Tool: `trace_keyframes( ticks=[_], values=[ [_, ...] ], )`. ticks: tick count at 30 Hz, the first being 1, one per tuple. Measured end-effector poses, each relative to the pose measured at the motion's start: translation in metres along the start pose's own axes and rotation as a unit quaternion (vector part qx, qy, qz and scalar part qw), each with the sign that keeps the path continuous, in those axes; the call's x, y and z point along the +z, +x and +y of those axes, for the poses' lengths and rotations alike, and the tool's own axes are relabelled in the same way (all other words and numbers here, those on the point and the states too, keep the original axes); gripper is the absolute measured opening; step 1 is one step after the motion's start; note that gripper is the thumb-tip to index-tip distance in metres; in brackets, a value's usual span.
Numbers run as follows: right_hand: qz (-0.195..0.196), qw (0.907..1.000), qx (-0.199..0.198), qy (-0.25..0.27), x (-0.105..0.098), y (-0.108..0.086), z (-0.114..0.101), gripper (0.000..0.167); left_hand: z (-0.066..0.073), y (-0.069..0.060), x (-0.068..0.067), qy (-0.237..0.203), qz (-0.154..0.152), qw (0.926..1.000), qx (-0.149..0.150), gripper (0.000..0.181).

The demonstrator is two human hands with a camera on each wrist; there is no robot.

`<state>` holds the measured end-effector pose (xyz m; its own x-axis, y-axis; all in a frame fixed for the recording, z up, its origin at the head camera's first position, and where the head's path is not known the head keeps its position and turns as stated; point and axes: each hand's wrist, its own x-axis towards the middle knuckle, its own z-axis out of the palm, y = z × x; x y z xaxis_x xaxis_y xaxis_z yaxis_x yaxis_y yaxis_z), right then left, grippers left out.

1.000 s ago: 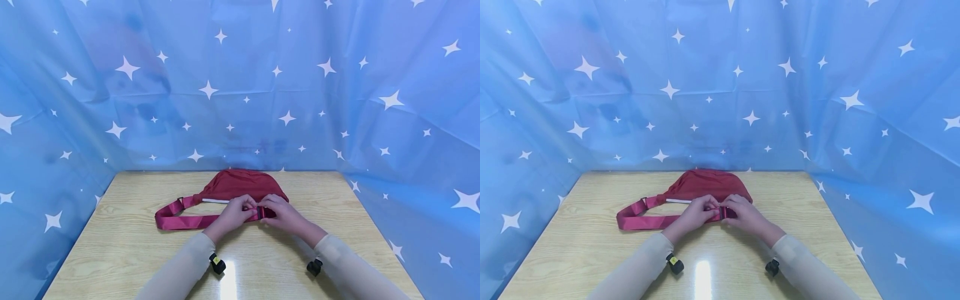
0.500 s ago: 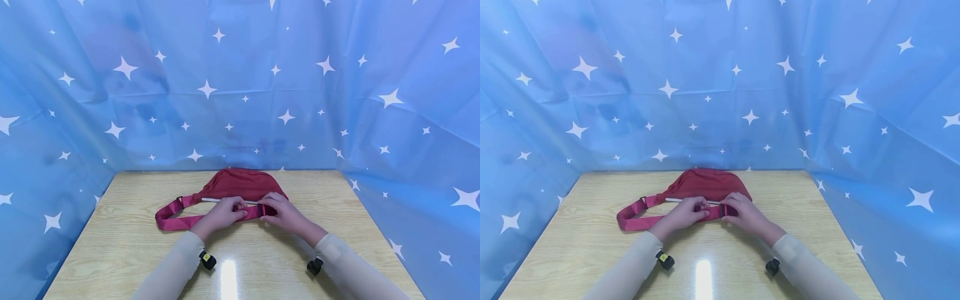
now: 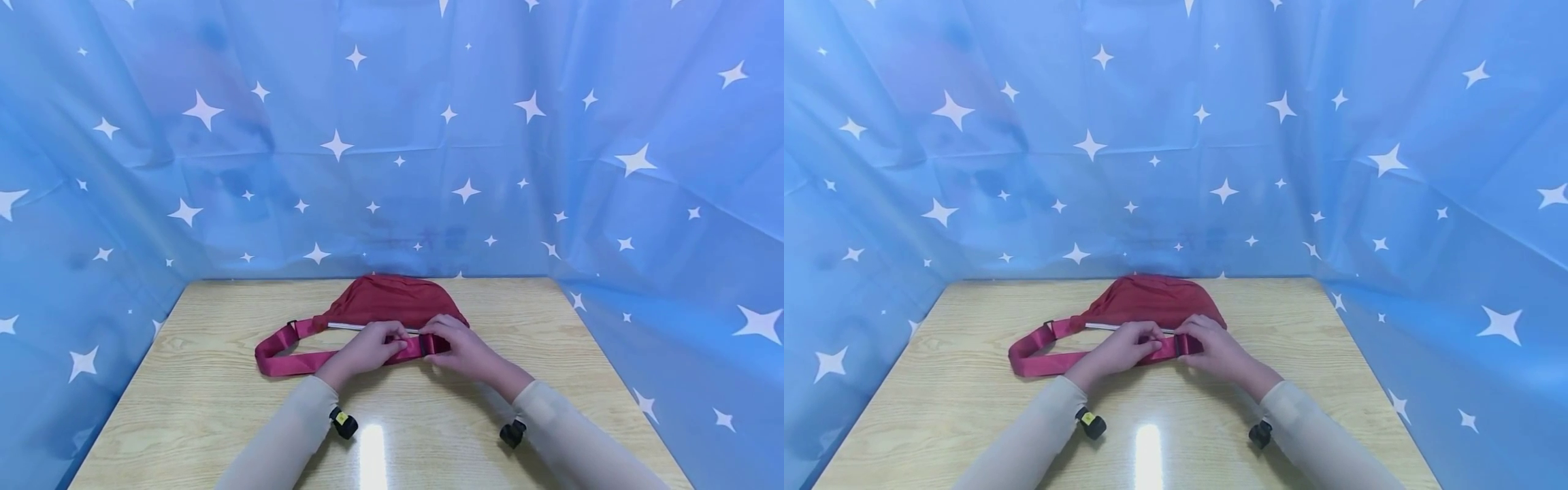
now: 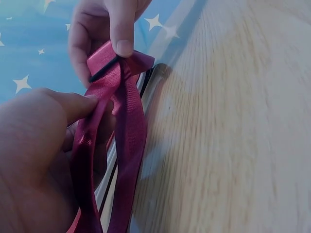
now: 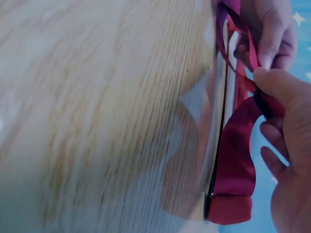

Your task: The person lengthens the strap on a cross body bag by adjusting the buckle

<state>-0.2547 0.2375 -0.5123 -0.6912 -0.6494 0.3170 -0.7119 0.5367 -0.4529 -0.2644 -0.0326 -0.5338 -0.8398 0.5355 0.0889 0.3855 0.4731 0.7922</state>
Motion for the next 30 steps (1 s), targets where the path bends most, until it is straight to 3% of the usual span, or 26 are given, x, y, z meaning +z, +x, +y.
trace_keyframes(
  ticks=[4,11,17,22,30],
  values=[
    [0.003,0.9999,-0.012,-0.001,0.002,0.002,-0.001,0.050,0.005,0.003,0.003,-0.004,-0.004,1.0000,-0.005,0.006],
    [0.006,0.9999,0.011,0.008,0.003,0.003,-0.004,0.050,0.010,0.004,0.003,-0.003,0.002,1.0000,-0.009,0.004],
    [0.011,0.9997,0.019,0.011,0.001,0.000,-0.002,0.052,0.007,-0.005,-0.006,0.056,0.012,0.9982,-0.019,0.004],
    [0.018,0.9997,0.011,0.014,0.000,0.000,-0.001,0.052,0.003,-0.010,-0.009,0.094,0.004,0.9955,-0.006,0.006],
    [0.025,0.9995,-0.005,0.021,0.004,0.003,-0.001,0.053,0.006,-0.007,-0.005,0.058,-0.002,0.9982,0.015,0.010]
  ],
)
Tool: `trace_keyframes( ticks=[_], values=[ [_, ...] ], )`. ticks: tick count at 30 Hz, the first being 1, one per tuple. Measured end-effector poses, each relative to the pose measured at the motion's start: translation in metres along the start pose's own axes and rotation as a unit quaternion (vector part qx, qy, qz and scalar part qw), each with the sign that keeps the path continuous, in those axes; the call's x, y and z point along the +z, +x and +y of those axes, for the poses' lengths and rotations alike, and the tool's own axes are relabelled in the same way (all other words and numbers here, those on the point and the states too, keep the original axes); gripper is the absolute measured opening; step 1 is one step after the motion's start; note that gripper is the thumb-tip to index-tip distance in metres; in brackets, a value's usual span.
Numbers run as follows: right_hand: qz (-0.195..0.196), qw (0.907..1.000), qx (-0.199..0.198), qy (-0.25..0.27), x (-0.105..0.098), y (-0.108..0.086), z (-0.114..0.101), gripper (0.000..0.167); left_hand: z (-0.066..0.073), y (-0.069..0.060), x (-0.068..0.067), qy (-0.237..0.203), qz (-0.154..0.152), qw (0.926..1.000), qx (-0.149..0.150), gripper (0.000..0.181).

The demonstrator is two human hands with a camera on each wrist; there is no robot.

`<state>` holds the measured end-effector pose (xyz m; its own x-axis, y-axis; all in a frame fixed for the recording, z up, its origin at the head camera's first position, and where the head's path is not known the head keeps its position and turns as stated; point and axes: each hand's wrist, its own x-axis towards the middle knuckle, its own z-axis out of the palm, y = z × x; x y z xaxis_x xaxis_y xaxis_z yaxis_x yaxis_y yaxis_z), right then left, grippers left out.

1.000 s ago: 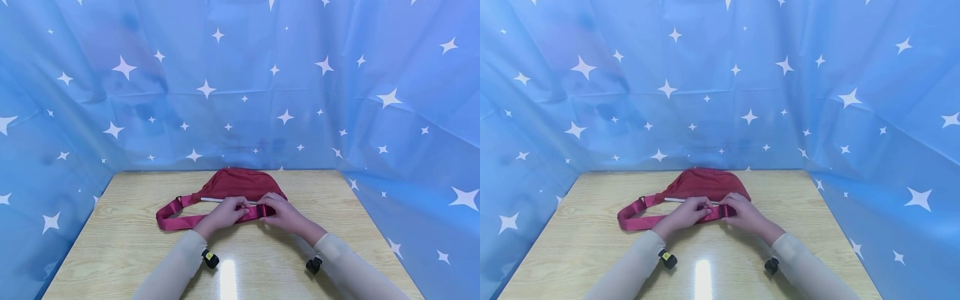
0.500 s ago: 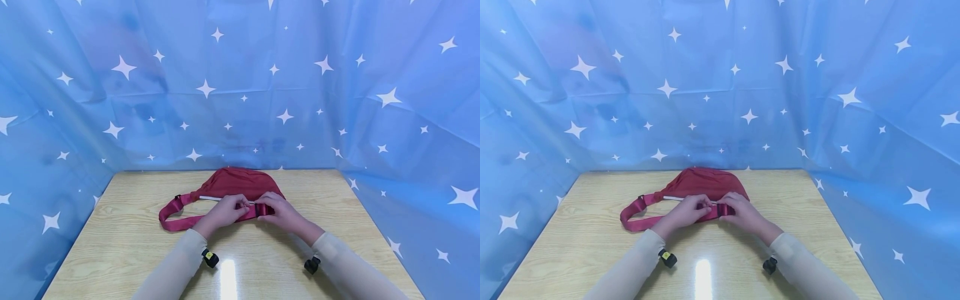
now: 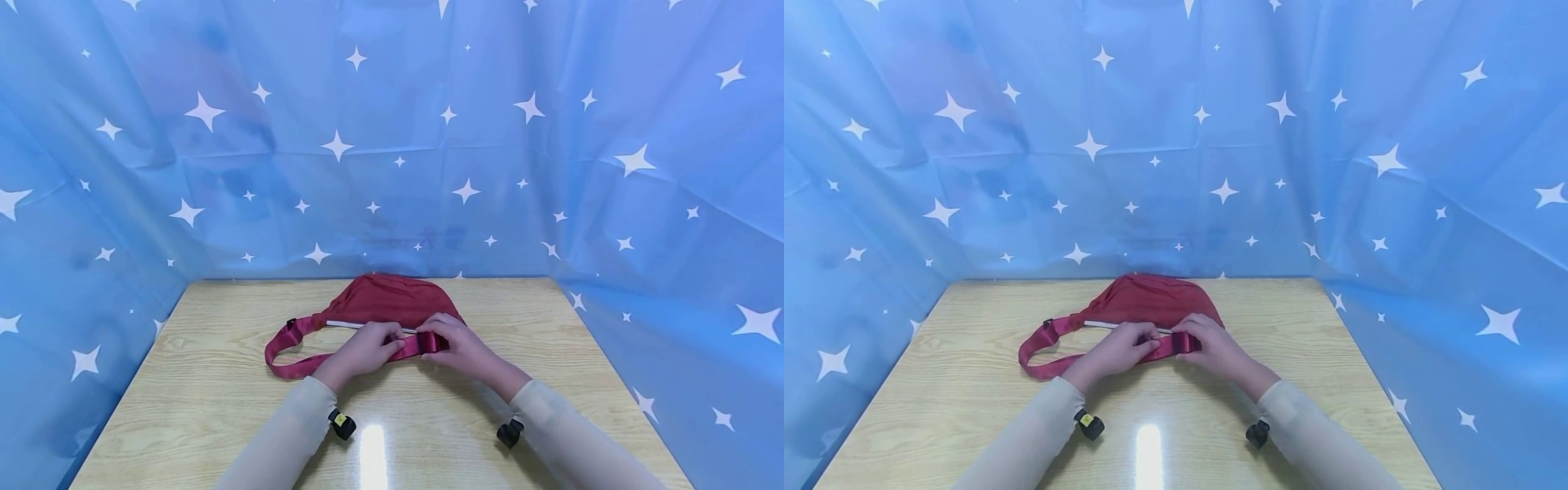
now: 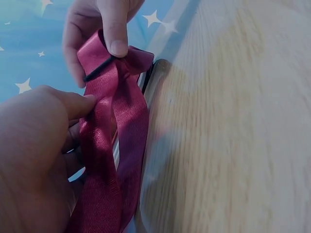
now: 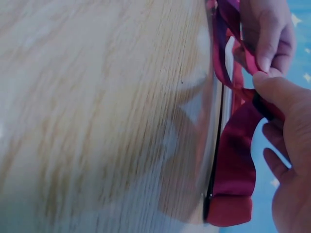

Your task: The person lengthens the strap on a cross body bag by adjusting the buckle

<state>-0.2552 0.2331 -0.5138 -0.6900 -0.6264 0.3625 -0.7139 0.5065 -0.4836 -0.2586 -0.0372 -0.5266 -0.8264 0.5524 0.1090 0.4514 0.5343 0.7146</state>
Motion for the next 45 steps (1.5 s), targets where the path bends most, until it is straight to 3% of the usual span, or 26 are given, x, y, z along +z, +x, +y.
trace_keyframes(
  ticks=[11,17,26,30,36,41,45],
  values=[
    [-0.004,0.9999,-0.009,0.013,0.003,0.002,-0.002,0.050,0.008,0.012,0.010,-0.031,0.004,0.9995,0.009,0.010],
    [-0.012,0.9999,-0.003,0.012,0.003,0.003,-0.004,0.049,0.012,0.009,0.011,-0.054,0.015,0.9984,-0.011,0.011],
    [0.014,0.9993,-0.035,-0.004,0.007,0.004,-0.004,0.057,0.012,0.011,0.013,-0.093,0.018,0.9947,-0.041,0.018],
    [0.020,0.9997,-0.017,0.001,0.007,0.002,-0.003,0.054,0.011,0.010,0.012,-0.099,0.018,0.9939,-0.045,0.020],
    [0.012,0.9998,0.013,0.003,0.007,0.001,-0.002,0.051,0.014,0.008,0.012,-0.075,0.020,0.9963,-0.036,0.006],
    [0.005,0.9990,0.042,0.011,0.004,0.000,-0.003,0.047,0.019,0.005,0.009,-0.018,0.013,0.9997,-0.006,0.036],
    [-0.005,0.9972,0.069,0.030,0.002,0.000,-0.004,0.043,0.021,0.003,0.007,0.021,0.009,0.9997,-0.009,0.046]
  ],
)
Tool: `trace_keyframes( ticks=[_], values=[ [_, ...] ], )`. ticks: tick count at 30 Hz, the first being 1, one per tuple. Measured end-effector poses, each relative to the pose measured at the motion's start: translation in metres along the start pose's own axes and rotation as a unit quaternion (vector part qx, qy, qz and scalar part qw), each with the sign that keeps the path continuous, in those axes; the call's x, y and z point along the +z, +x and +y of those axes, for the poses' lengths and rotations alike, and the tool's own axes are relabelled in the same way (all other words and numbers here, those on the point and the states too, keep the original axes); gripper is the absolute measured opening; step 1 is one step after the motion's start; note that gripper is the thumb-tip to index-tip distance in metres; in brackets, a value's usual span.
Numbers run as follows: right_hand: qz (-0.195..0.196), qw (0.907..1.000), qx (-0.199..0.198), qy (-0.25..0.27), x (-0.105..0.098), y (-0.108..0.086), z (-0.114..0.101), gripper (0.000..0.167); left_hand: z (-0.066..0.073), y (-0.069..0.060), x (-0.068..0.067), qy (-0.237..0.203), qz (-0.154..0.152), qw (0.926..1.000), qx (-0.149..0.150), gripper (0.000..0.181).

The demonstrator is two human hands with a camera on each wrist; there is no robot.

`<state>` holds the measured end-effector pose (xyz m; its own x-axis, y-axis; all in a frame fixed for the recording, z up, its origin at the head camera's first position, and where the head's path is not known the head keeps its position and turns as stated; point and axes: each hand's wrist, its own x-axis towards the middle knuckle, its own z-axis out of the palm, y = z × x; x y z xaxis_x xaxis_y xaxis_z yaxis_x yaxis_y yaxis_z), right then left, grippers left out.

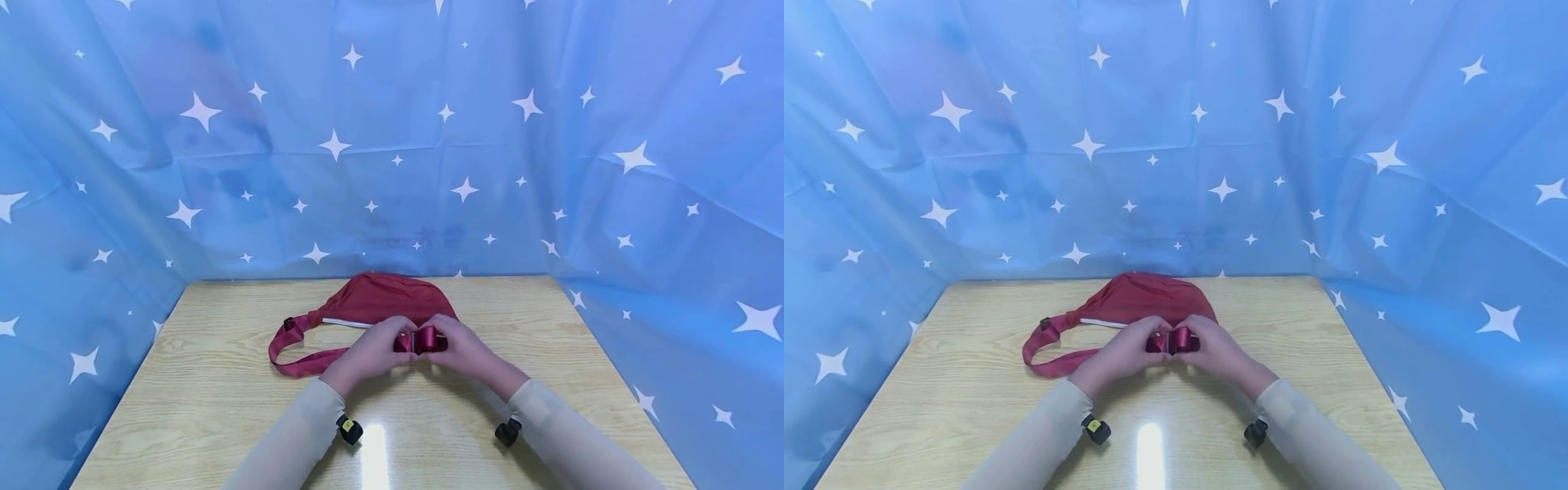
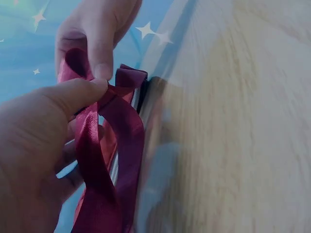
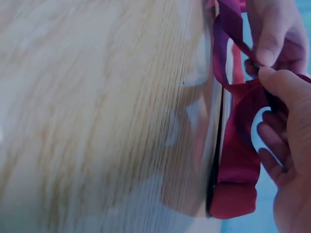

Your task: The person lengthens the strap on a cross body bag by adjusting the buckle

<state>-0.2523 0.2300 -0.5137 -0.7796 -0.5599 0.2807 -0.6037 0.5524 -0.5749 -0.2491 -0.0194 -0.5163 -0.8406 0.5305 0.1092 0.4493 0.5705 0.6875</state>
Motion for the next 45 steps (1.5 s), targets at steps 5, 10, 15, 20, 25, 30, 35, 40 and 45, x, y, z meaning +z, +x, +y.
trace_keyframes(
  ticks=[5,10,15,20,25,30,35,40,45],
  values=[
    [-0.018,0.9998,0.000,0.012,-0.002,0.000,0.001,0.041,-0.001,-0.001,0.001,0.030,0.011,0.9995,-0.006,0.047],
    [-0.016,0.9992,-0.011,0.035,-0.004,0.002,-0.001,0.040,-0.006,0.001,0.004,0.045,0.021,0.9988,-0.001,0.050],
    [0.002,0.9986,-0.036,0.039,-0.002,0.006,-0.004,0.038,-0.008,0.002,0.004,0.051,0.026,0.9984,0.001,0.055],
    [0.016,0.9980,-0.040,0.046,-0.001,0.006,-0.004,0.033,-0.008,0.001,0.004,0.050,0.026,0.9984,0.003,0.052],
    [0.025,0.9948,-0.013,0.098,-0.004,0.002,-0.005,0.031,-0.011,-0.003,0.003,0.043,0.021,0.9988,-0.008,0.049],
    [0.037,0.9899,0.014,0.137,-0.009,-0.002,-0.004,0.032,-0.012,-0.005,0.001,0.046,0.029,0.9985,-0.009,0.046],
    [0.049,0.9861,0.026,0.156,-0.012,-0.005,-0.001,0.030,-0.016,-0.007,0.001,0.041,0.032,0.9986,-0.013,0.046],
    [0.039,0.9858,0.029,0.161,-0.011,-0.006,-0.001,0.032,-0.019,-0.009,0.002,0.039,0.036,0.9986,-0.010,0.047],
    [0.004,0.9929,0.002,0.119,-0.015,0.004,-0.012,0.044,-0.018,-0.008,0.002,0.048,0.037,0.9981,-0.004,0.048]
  ],
)
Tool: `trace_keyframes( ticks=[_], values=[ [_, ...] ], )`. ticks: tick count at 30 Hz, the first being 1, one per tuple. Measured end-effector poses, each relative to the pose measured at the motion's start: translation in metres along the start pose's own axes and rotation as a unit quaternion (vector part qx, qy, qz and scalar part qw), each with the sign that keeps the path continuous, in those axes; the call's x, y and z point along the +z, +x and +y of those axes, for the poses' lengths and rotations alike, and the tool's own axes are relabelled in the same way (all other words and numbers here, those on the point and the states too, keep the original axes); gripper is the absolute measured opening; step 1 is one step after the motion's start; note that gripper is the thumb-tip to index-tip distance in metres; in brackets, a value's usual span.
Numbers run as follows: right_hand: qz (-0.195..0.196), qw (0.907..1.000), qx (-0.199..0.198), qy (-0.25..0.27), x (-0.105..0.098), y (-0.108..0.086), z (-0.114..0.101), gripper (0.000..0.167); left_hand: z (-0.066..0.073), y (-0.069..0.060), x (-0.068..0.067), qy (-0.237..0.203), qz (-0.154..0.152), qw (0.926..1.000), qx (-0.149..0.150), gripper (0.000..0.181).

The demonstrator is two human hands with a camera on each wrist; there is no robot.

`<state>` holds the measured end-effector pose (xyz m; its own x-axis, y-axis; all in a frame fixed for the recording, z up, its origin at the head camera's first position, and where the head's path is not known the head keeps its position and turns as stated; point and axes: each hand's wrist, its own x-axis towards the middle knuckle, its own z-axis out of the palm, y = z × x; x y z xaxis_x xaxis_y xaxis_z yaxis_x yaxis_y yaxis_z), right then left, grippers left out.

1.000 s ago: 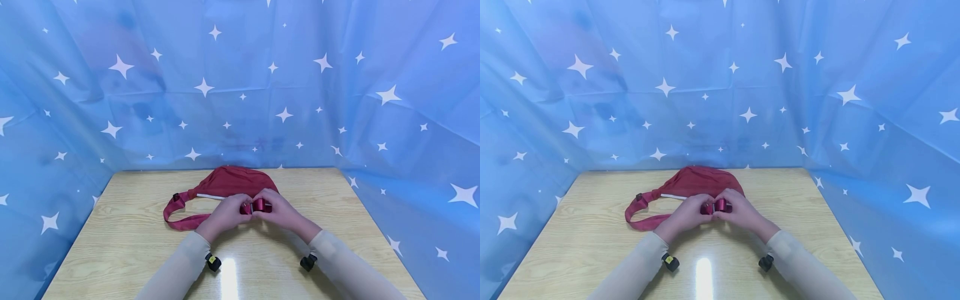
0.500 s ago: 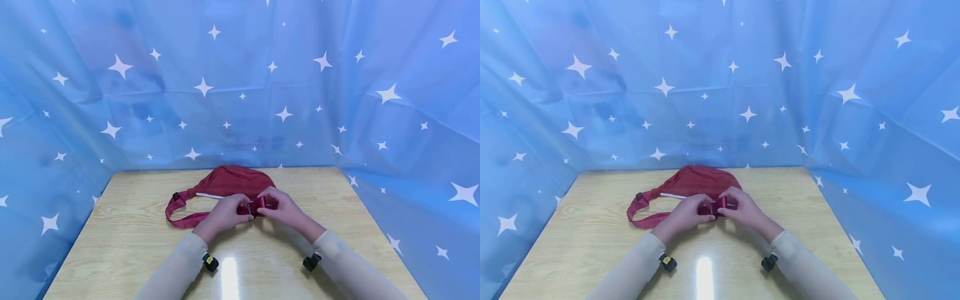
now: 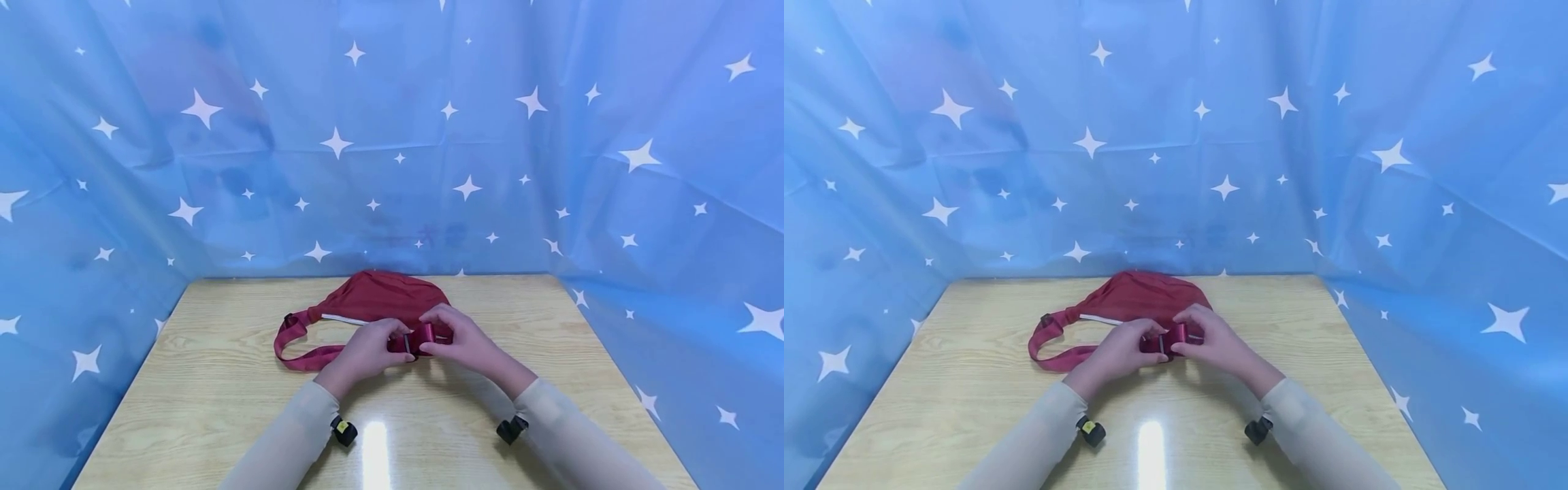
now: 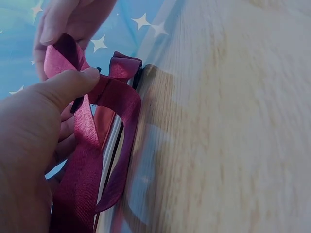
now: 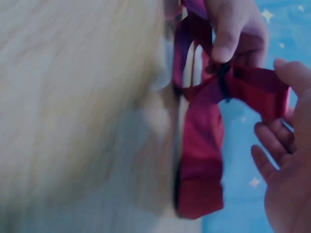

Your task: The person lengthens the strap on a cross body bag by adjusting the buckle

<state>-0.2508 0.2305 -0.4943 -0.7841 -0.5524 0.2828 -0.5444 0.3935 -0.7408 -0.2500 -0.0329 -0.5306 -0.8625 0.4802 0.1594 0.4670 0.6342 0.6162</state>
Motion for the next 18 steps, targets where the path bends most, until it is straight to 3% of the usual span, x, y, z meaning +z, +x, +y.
trace_keyframes(
  ticks=[4,8,12,18],
  values=[
    [-0.021,0.9967,-0.036,-0.070,0.004,0.009,-0.005,0.048,0.002,0.000,-0.002,0.003,-0.002,1.0000,-0.003,0.048],
    [-0.027,0.9924,-0.055,-0.107,0.010,0.012,-0.003,0.043,0.003,-0.001,-0.002,0.001,-0.005,1.0000,-0.005,0.050],
    [-0.024,0.9932,-0.050,-0.103,0.012,0.011,-0.001,0.040,0.002,0.000,-0.002,0.003,-0.007,0.9999,-0.006,0.050],
    [0.002,0.9987,-0.014,-0.049,0.008,0.008,-0.003,0.040,0.001,-0.001,-0.004,0.004,-0.007,1.0000,-0.004,0.048]
  ],
)
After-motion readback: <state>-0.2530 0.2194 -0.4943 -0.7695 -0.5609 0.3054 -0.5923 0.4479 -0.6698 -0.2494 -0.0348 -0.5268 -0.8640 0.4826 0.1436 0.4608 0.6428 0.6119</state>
